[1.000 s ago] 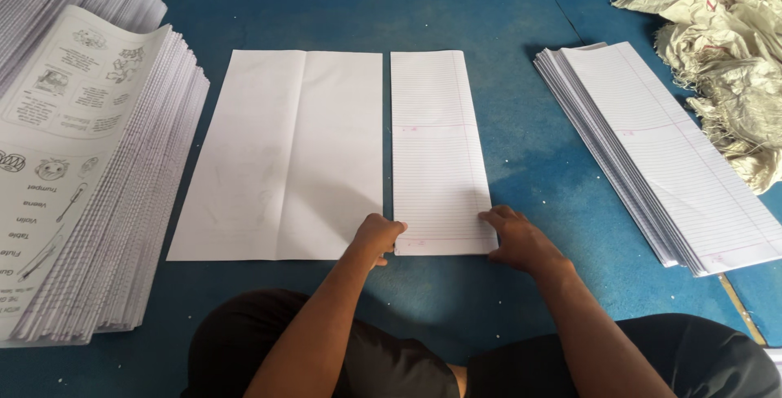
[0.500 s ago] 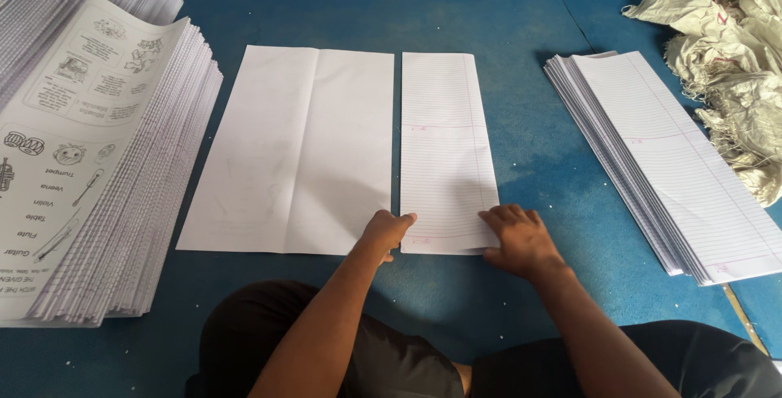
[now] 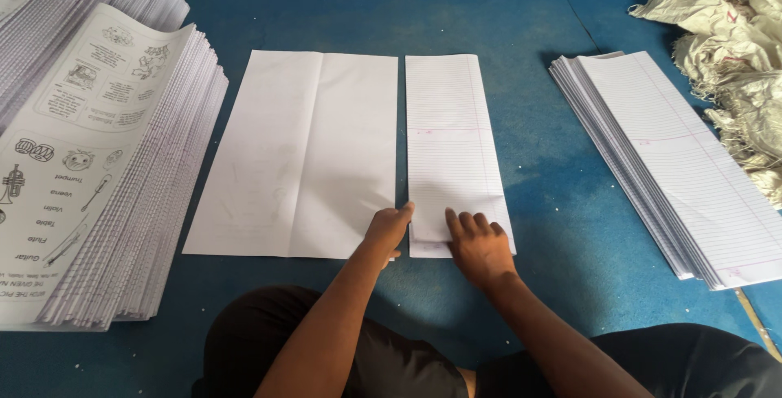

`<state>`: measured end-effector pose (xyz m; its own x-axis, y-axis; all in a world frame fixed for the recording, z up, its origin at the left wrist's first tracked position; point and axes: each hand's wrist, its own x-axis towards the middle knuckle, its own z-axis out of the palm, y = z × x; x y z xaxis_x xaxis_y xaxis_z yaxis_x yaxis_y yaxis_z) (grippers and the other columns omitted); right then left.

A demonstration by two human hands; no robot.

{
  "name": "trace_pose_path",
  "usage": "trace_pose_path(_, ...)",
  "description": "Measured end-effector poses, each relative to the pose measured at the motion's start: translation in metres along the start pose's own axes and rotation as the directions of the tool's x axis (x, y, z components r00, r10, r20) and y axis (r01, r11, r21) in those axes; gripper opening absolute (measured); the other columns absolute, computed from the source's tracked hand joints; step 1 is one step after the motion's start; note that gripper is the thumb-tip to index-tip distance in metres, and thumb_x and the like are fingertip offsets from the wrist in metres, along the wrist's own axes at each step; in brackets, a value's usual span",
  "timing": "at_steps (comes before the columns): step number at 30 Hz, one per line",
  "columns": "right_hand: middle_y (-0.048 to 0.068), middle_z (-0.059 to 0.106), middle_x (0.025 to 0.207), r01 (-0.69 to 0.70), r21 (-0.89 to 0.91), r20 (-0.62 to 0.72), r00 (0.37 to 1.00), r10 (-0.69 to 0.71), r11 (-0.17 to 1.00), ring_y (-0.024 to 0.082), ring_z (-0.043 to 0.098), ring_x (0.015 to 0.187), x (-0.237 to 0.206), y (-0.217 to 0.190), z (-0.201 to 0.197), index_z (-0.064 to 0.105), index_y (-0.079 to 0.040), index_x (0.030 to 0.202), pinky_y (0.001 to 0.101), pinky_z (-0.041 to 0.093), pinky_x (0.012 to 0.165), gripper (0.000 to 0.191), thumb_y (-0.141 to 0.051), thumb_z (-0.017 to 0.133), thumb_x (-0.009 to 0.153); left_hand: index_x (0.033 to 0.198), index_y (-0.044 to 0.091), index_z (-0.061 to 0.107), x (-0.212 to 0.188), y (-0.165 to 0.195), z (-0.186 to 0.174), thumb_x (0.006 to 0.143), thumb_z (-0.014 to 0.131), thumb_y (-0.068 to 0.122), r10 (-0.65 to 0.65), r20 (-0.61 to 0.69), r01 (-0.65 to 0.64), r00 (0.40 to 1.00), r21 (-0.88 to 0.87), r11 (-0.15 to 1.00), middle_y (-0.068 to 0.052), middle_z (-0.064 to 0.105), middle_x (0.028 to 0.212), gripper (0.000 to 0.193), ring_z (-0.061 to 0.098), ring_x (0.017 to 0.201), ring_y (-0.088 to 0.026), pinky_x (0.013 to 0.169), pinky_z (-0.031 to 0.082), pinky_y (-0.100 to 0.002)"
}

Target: The person assembles notebooks by inserting printed sheets into folded lined paper covers. They repeatedly pick up a printed sheet, place it inside a cover, and move the completed unit to a growing stack on the left.

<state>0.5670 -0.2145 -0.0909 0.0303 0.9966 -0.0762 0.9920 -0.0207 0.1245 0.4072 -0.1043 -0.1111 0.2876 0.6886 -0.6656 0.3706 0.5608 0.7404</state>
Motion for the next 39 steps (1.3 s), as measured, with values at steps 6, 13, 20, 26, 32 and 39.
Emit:
trace_pose_path(6,0.013,0.071,0.119,-0.133,0.292,-0.375,0.895,0.241,0.947,0.032,0.07,0.105,0.007,0.024,-0.004,0.063,-0.011,0.131,0.0438,0.062,0.081,0.034,-0.018,0.06,0.098,0.153,0.006,0.033,-0.001,0.008,0.001,0.103,0.032,0.055,-0.108,-0.021,0.105,0.994,-0.117,0.988,-0.022,0.043,0.151,0.07,0.046,0.14,-0.037,0.11,0.044,-0.061)
trace_pose_path(13,0.021,0.071,0.101,-0.145,0.789,-0.34,0.705,0.622,0.597,0.032,0.07,0.088,0.001,0.07,-0.026,0.065,0.0,0.124,0.0432,0.057,0.075,0.03,-0.024,0.053,0.111,0.146,-0.003,0.041,0.017,-0.001,0.009,0.101,0.051,0.039,-0.095,0.008,0.096,0.995,-0.099,0.99,-0.023,0.051,0.144,0.062,0.054,0.134,-0.036,0.106,0.049,-0.058)
trace_pose_path(20,0.014,0.071,0.092,-0.179,0.953,-0.079,0.63,0.772,0.244,0.022,0.07,0.075,-0.002,0.086,-0.029,0.061,0.0,0.13,0.0378,0.06,0.065,0.038,-0.03,0.049,0.109,0.127,-0.005,0.061,0.025,-0.005,0.018,0.098,0.058,0.033,-0.034,-0.043,0.034,0.998,-0.013,0.999,-0.02,0.068,0.124,0.048,0.067,0.114,-0.032,0.089,0.057,-0.047)
trace_pose_path(26,0.02,0.066,0.112,-0.018,1.0,-0.001,0.581,0.814,0.014,0.028,0.072,0.091,-0.002,0.106,-0.013,0.053,0.006,0.132,0.0414,0.066,0.07,0.041,-0.027,0.047,0.108,0.114,-0.01,0.066,0.028,-0.008,0.023,0.094,0.064,0.028,0.04,-0.107,-0.043,0.993,-0.023,0.999,-0.02,0.072,0.104,0.043,0.074,0.087,-0.028,0.078,0.062,-0.043)
trace_pose_path(32,0.021,0.061,0.124,0.126,0.965,0.138,0.495,0.858,-0.228,0.032,0.07,0.104,-0.001,0.133,0.016,0.048,0.006,0.136,0.0474,0.068,0.077,0.04,-0.022,0.046,0.107,0.083,-0.017,0.065,0.036,-0.018,0.035,0.091,0.068,0.025,0.294,-0.168,-0.268,0.941,0.163,0.95,-0.026,0.067,0.08,0.043,0.062,0.066,-0.027,0.067,0.05,-0.041)
trace_pose_path(39,0.019,0.056,0.13,0.105,0.907,0.338,0.391,0.856,-0.407,0.031,0.068,0.108,-0.007,0.149,0.026,0.045,0.001,0.137,0.049,0.068,0.081,0.039,-0.022,0.045,0.106,0.079,-0.005,0.058,0.039,-0.014,0.035,0.087,0.071,0.021,0.204,-0.256,-0.235,0.945,-0.095,0.967,-0.014,0.061,0.075,0.03,0.058,0.059,-0.019,0.053,0.048,-0.039)
